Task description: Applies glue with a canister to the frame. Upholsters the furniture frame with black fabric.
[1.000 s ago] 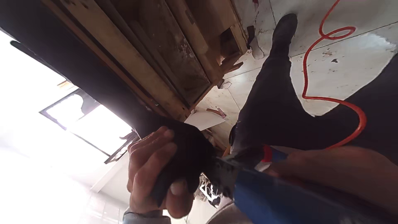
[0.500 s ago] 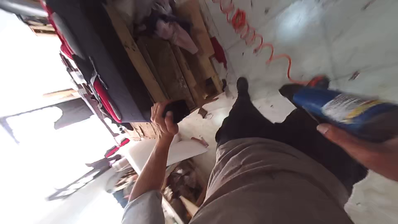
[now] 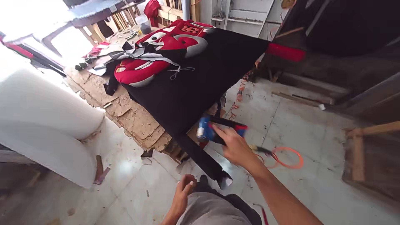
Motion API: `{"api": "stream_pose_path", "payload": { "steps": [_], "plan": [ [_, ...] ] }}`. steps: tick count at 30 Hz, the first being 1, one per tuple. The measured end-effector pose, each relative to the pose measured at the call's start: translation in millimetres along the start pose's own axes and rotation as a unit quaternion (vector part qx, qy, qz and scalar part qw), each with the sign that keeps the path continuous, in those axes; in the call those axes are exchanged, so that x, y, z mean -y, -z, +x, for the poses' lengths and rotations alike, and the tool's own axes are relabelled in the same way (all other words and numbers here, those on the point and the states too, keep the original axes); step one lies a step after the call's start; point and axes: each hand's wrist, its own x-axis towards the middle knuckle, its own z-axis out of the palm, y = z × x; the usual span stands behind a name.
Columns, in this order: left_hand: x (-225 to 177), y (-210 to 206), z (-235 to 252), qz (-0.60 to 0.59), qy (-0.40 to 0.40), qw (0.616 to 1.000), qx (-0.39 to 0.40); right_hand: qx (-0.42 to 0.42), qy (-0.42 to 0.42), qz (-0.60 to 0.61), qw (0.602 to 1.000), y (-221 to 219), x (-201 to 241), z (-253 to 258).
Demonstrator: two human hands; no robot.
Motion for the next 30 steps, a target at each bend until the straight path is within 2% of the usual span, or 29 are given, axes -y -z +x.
{"api": "stream_pose_path", "payload": {
  "steps": [2,4,7,8,10,12,14,16,18,21,23,27,28,30],
  "plan": [
    [-1.6,-7.9,18.4,-0.146,0.082,0.985,0.032,0.052,0.068,-0.050,0.995,-8.7,9.1,86.2],
    [-8.8,-19.3,29.6,-0.177,0.086,0.979,0.057,0.097,0.121,-0.093,0.984,-25.9,17.8,163.1],
    [-16.1,-43.5,34.1,-0.192,0.079,0.978,0.008,0.157,0.178,-0.073,0.969,-32.7,22.3,256.4],
    [-18.0,-50.5,37.2,-0.198,0.077,0.977,-0.018,0.149,0.165,-0.019,0.975,-24.6,22.4,293.0],
    [-19.0,-77.1,39.6,-0.204,0.085,0.971,-0.090,0.074,0.045,0.088,0.992,-9.3,17.4,373.1],
    [-26.1,-107.4,38.1,-0.210,0.106,0.954,-0.183,0.001,-0.103,0.094,0.990,-12.3,5.9,446.5],
    [-34.2,-131.5,52.2,-0.241,0.104,0.923,-0.280,-0.024,-0.165,0.044,0.985,-34.9,5.8,508.3],
    [-38.6,-151.6,56.8,-0.267,0.097,0.886,-0.366,-0.030,-0.131,-0.016,0.991,-65.2,5.5,525.6],
    [-44.4,-175.2,56.7,-0.309,0.092,0.846,-0.425,-0.017,-0.043,-0.055,0.997,-70.5,3.8,507.3],
    [-45.0,-211.3,50.8,-0.411,0.063,0.796,-0.440,0.058,0.066,-0.122,0.989,-54.0,-12.6,475.5],
    [-40.1,-226.0,49.9,-0.466,0.028,0.768,-0.438,0.094,0.070,-0.123,0.985,-41.7,-36.1,482.0],
    [-35.5,-237.8,43.8,-0.488,0.027,0.766,-0.419,0.123,0.061,-0.208,0.968,-4.6,-122.1,537.0],
    [-33.2,-241.5,42.6,-0.473,0.027,0.778,-0.414,0.148,0.070,-0.224,0.961,6.0,-129.2,542.4],
    [-25.3,-246.3,39.6,-0.414,0.024,0.815,-0.406,0.188,0.075,-0.253,0.946,25.9,-115.0,517.2]
  ]
}}
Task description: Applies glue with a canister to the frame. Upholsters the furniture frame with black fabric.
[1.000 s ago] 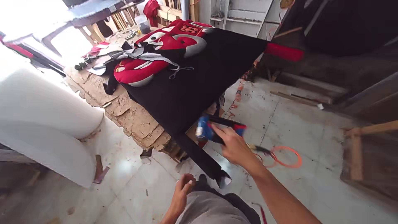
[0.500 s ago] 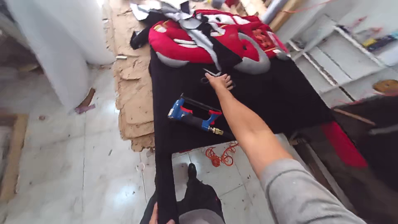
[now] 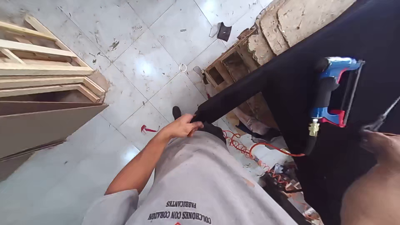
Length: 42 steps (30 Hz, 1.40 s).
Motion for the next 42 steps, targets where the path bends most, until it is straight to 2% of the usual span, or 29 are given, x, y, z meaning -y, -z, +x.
{"api": "stream_pose_path", "payload": {
  "steps": [2,3,5,7,9,11,12,14,16,21,25,27,30,32,37,42],
  "plan": [
    [3.7,5.3,1.9,0.070,-0.039,0.997,0.011,0.005,-0.006,0.030,1.000,13.3,27.5,-50.2],
    [2.6,7.1,2.5,0.105,-0.050,0.993,0.008,0.002,0.013,0.113,0.993,17.2,32.4,-72.0],
    [-8.5,7.5,1.4,0.182,-0.037,0.982,-0.015,0.067,0.122,0.313,0.940,16.5,20.9,-96.6],
    [-18.3,1.0,-2.1,0.235,-0.014,0.971,-0.053,0.167,0.237,0.387,0.875,-1.5,24.0,-147.7],
    [-18.4,-4.5,-3.2,0.276,-0.023,0.957,-0.090,0.257,0.280,0.371,0.847,-41.7,39.3,-224.9],
    [-6.1,-3.8,0.0,0.302,-0.070,0.945,-0.105,0.366,0.284,0.277,0.842,-92.4,46.7,-293.4],
    [2.0,-0.3,2.0,0.309,-0.103,0.939,-0.106,0.442,0.288,0.229,0.818,-119.9,46.2,-315.5],
    [11.9,7.5,5.5,0.321,-0.148,0.930,-0.104,0.549,0.297,0.155,0.766,-171.1,41.4,-335.1],
    [14.5,10.0,6.1,0.323,-0.166,0.926,-0.102,0.593,0.305,0.127,0.734,-202.6,42.4,-336.0],
    [11.0,7.9,-1.2,0.346,-0.152,0.919,-0.117,0.590,0.352,0.151,0.711,-237.6,83.9,-337.5],
    [5.4,9.9,-18.7,0.453,-0.079,0.871,-0.174,0.582,0.369,0.156,0.708,-259.1,100.8,-335.3],
    [5.5,5.3,-26.4,0.472,-0.058,0.861,-0.179,0.583,0.371,0.158,0.706,-264.3,95.8,-334.4],
    [5.7,3.3,-28.9,0.423,-0.068,0.890,-0.159,0.574,0.377,0.182,0.704,-262.8,97.6,-335.2],
    [12.2,4.8,-27.0,0.392,-0.080,0.905,-0.146,0.563,0.394,0.202,0.698,-265.1,113.7,-333.7],
    [23.8,8.9,-18.1,0.363,-0.103,0.917,-0.132,0.545,0.441,0.245,0.670,-282.4,152.7,-328.5],
    [22.2,9.8,-19.0,0.362,-0.086,0.919,-0.132,0.509,0.411,0.244,0.716,-274.8,144.7,-344.5]
  ]
}}
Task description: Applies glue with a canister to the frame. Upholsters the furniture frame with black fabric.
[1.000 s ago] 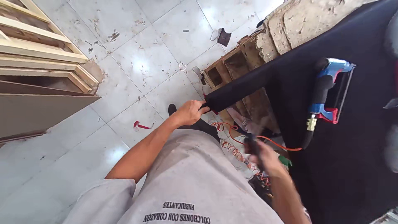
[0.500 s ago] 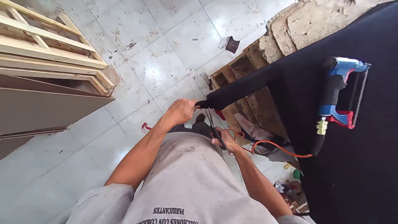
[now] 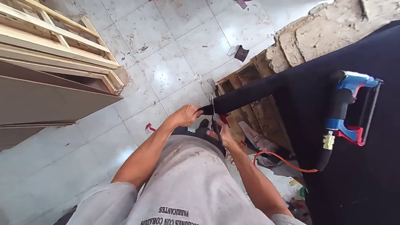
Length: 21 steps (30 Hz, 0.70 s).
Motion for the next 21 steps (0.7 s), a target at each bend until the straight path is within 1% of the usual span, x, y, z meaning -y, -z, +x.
{"api": "stream_pose_path", "payload": {
  "steps": [4,9,11,13,14,15,16,17,18,19,20,21],
  "plan": [
    [0.0,2.6,1.0,0.009,0.001,1.000,0.012,0.003,-0.033,0.014,0.999,1.8,6.6,-14.3],
    [0.6,-3.1,-0.3,-0.007,-0.023,1.000,0.003,0.037,-0.060,0.070,0.995,7.9,28.4,-7.2],
    [0.6,-4.6,-1.7,-0.001,-0.024,1.000,0.008,0.024,-0.055,0.064,0.996,0.5,35.4,-3.2],
    [8.7,-4.7,-1.5,0.032,-0.005,0.999,0.032,-0.010,-0.045,0.049,0.998,-6.5,45.8,0.8],
    [21.1,-12.1,-6.6,0.040,0.016,0.998,0.043,-0.010,-0.034,0.008,0.999,-8.0,49.1,0.1],
    [38.7,-20.6,-15.8,0.046,0.047,0.997,0.039,0.003,-0.029,-0.066,0.997,-7.7,49.5,-2.9],
    [57.5,-22.7,-26.3,0.046,0.099,0.994,0.018,0.023,-0.037,-0.145,0.988,-6.0,47.5,-6.8],
    [76.3,-24.9,-41.7,0.038,0.169,0.985,-0.017,0.044,-0.060,-0.202,0.977,-5.0,38.4,-18.4],
    [95.0,-25.6,-59.3,0.023,0.245,0.967,-0.061,0.047,-0.083,-0.226,0.969,-3.9,22.8,-35.7],
    [113.4,-25.0,-75.8,0.010,0.314,0.944,-0.100,0.032,-0.107,-0.222,0.969,-0.5,3.4,-56.7],
    [130.7,-24.6,-90.1,0.005,0.375,0.919,-0.122,0.004,-0.129,-0.197,0.972,5.9,-14.8,-80.6],
    [147.3,-25.8,-102.4,0.004,0.425,0.896,-0.127,-0.036,-0.145,-0.163,0.975,13.8,-29.4,-106.5]
  ]
}}
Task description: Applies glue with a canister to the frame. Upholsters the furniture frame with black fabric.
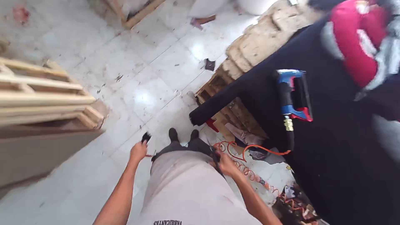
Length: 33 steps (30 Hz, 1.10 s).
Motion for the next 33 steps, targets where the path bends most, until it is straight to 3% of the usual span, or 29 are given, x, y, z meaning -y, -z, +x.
{"api": "stream_pose_path", "payload": {
  "steps": [3,5,6,8,11,13,15,17,19,21,23,25,26,29,33],
  "plan": [
    [33.2,-0.2,24.8,0.053,0.085,0.994,0.049,-0.114,-0.036,0.143,0.982,18.9,-36.3,-70.1],
    [-4.0,15.1,50.8,0.064,0.070,0.994,0.060,-0.192,0.004,0.192,0.962,41.9,-41.5,-113.8],
    [-46.2,32.3,60.8,0.037,0.020,0.998,0.038,-0.233,0.043,0.197,0.951,58.4,-40.5,-131.1],
    [-164.6,79.8,58.9,-0.109,-0.190,0.976,-0.016,-0.315,0.111,0.164,0.928,101.0,-40.3,-155.3],
    [-359.0,138.6,-15.5,-0.200,-0.494,0.843,-0.074,-0.457,0.089,0.070,0.882,184.0,-49.1,-161.7],
    [-446.4,124.9,-84.0,-0.162,-0.613,0.765,-0.112,-0.546,0.007,0.043,0.837,240.2,-57.1,-149.1],
    [-493.2,67.8,-144.2,-0.050,-0.657,0.749,-0.077,-0.593,-0.053,0.034,0.803,286.6,-65.4,-132.0],
    [-516.1,-10.3,-171.4,0.087,-0.642,0.762,-0.018,-0.612,-0.070,-0.018,0.788,312.1,-60.7,-113.0],
    [-520.9,-78.7,-165.0,0.138,-0.616,0.776,-0.014,-0.610,-0.039,-0.112,0.783,310.1,-36.9,-86.4],
    [-507.9,-120.8,-156.7,0.052,-0.616,0.782,-0.079,-0.577,0.015,-0.146,0.804,289.3,-3.3,-46.0],
    [-488.1,-138.7,-152.2,-0.055,-0.600,0.787,-0.135,-0.510,0.006,-0.139,0.849,263.5,16.2,-4.3],
    [-480.9,-140.6,-152.0,-0.101,-0.595,0.778,-0.176,-0.536,0.000,-0.144,0.832,255.4,22.3,16.7],
    [-482.4,-141.9,-151.4,-0.113,-0.598,0.769,-0.196,-0.546,-0.001,-0.155,0.823,256.6,21.5,13.4],
    [-496.7,-152.4,-155.1,-0.125,-0.624,0.742,-0.212,-0.497,-0.016,-0.124,0.859,246.5,-1.8,-42.7],
    [-540.6,-191.6,-183.1,-0.118,-0.724,0.669,-0.122,-0.534,-0.020,-0.058,0.844,179.8,-82.4,-177.9]
  ]
}}
